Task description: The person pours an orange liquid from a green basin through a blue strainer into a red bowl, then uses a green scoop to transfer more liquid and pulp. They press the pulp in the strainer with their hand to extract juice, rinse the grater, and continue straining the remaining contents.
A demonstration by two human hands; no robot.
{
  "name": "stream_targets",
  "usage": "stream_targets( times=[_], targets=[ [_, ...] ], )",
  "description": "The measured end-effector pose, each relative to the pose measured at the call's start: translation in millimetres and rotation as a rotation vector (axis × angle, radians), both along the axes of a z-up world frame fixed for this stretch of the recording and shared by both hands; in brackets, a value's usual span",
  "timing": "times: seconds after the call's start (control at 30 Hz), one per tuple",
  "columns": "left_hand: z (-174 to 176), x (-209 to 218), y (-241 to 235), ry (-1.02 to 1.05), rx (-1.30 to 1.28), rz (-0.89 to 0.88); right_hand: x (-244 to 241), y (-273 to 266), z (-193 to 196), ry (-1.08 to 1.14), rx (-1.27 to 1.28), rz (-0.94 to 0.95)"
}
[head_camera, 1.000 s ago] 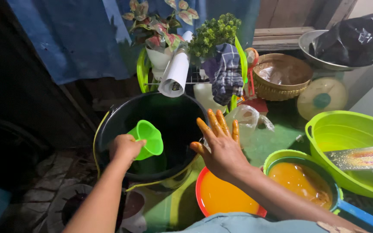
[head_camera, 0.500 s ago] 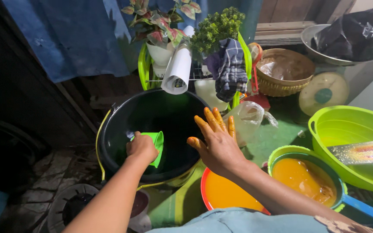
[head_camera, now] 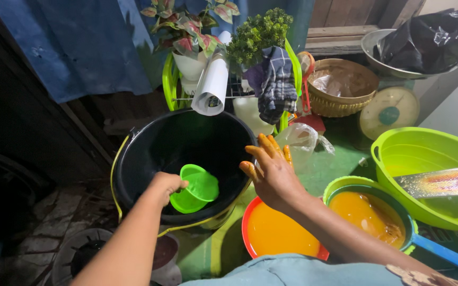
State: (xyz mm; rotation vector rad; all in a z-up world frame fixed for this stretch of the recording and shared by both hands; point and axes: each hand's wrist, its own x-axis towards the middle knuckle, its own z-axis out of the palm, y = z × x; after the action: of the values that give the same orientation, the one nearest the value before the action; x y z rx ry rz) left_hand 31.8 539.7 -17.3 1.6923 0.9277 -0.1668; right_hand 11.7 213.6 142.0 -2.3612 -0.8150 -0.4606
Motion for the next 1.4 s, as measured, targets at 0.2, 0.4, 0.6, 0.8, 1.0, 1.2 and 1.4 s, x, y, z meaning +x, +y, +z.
stream_targets(
  times=[0.2, 0.4, 0.6, 0.8, 1.0, 1.2, 1.4],
  targets=[
    [0, 7, 24, 0.107, -0.192, 0.091, 9, -9, -11, -0.005, 0.048, -0.019],
    [47, -12, 16, -0.163, -0.368, 0.118, 17, -18, -12, 0.068, 0.112, -0.079],
    [134, -30, -14, -0.274, -0.369, 0.070, 23, -40, -10, 0.118, 0.117, -0.108],
    [203, -32, -60, -0.390, -0.395, -0.032, 24, -70, -1, -0.026, -0.122, -0.284],
    [232, -23, -125, -0.505, -0.475, -0.099, 27, -116, 15, -0.049, -0.151, -0.399],
    [240, 0, -198, -0.510, -0.437, -0.174, 32, -187, 24, -0.019, -0.110, -0.463],
    [229, 23, -296, -0.491, -0.452, -0.256, 39, -283, 16, -0.001, -0.057, -0.509]
  ],
)
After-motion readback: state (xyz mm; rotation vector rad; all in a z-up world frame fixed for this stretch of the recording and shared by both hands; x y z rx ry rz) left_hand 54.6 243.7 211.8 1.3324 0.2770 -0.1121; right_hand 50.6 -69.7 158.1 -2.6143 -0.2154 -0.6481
